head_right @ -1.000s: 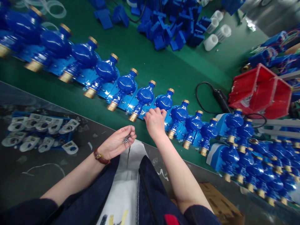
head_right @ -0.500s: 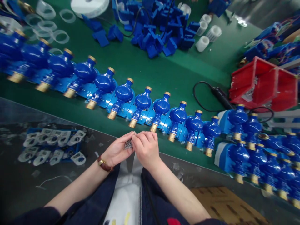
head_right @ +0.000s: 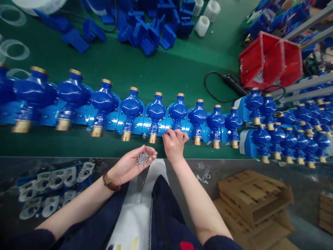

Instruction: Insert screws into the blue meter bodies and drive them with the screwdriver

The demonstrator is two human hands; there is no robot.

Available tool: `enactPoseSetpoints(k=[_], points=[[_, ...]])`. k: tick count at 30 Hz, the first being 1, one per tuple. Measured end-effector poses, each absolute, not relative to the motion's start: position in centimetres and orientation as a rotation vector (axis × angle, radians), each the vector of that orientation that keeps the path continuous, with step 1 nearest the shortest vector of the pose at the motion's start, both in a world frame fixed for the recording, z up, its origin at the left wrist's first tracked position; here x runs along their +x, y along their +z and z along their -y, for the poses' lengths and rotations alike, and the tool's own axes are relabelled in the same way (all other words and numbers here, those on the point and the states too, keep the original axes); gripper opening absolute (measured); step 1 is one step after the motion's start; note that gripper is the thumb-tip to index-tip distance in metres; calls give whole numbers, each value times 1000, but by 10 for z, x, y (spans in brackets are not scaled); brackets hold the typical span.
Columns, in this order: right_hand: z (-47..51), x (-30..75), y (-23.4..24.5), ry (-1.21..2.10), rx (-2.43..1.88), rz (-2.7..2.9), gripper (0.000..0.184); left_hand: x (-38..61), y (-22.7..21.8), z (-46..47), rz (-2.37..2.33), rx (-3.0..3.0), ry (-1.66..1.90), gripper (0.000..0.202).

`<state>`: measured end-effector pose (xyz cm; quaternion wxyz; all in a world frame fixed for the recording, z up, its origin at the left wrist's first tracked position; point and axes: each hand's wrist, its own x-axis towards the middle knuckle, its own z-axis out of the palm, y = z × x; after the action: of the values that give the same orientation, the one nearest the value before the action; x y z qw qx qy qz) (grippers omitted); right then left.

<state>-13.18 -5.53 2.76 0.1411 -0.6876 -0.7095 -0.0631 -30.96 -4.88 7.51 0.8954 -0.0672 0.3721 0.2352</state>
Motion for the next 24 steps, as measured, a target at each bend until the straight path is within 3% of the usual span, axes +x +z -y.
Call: enactPoseSetpoints(k=[6,12,19,24], points=[[69,-149,69,-225,-2012,2014,22,-337,78,40,-627,-150,347,44],[86,-225,106,205,-1655,2123,15,-357,80,38,-636,-312,374,42],[75,-236,92,-34,-1831,1924,7,-367,82,40,-602,-238,370,48],[43,-209,60,-150,-2070,1710,14,-374,79,37,-659,-176,334,49]])
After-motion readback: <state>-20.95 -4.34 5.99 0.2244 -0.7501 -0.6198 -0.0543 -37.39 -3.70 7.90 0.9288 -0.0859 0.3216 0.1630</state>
